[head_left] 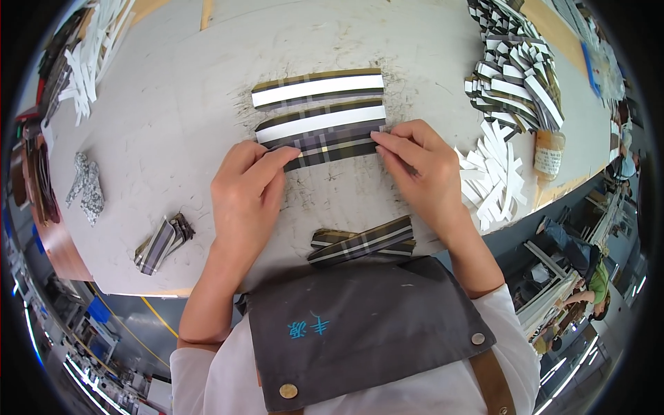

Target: Applying adhesive lines onto plaid fabric patterns, layering white structured lining tape over the glued areas, and folding/wrapping the composite elements to manufacture finished decorative bow ties.

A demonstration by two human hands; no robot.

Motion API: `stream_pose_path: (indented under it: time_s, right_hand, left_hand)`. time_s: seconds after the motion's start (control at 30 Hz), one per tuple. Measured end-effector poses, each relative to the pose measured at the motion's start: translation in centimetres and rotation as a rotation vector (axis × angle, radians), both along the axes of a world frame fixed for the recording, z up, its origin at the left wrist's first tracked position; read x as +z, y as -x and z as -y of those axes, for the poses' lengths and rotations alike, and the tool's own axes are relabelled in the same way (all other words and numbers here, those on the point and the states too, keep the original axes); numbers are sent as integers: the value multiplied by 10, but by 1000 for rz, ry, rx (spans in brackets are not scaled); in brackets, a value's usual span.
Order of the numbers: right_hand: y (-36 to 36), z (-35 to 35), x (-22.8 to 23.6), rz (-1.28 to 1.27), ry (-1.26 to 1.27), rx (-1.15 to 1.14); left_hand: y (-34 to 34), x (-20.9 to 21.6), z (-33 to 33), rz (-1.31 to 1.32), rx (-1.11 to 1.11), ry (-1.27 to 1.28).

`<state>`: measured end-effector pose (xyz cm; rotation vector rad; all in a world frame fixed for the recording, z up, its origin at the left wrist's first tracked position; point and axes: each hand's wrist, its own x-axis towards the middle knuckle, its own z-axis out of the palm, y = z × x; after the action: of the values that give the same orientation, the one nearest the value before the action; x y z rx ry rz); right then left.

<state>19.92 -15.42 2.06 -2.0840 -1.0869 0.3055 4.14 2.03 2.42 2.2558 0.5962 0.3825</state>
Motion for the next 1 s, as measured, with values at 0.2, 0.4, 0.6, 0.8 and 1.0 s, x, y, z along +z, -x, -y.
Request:
stream_pose_path:
  time_s: [0.2,0.4,0.6,0.8,1.0]
  right_hand:
    - [4,2,-2,39,-37,10]
    - [5,3,-1,51,-41,3]
    - [4,6,-1,35,-19,23]
    - [5,6,1,26,-4,17]
    - [5,6,-1,40,-11,16]
  left_hand:
    - [1,3,-3,-19,-24,50]
    - [-1,7,-9,-30,-80,80]
    - [-6,8,-7,-19,-95,114]
    - [-9,15,-5,-95,-64,151]
    - [-9,14,-3,-95,-34,111]
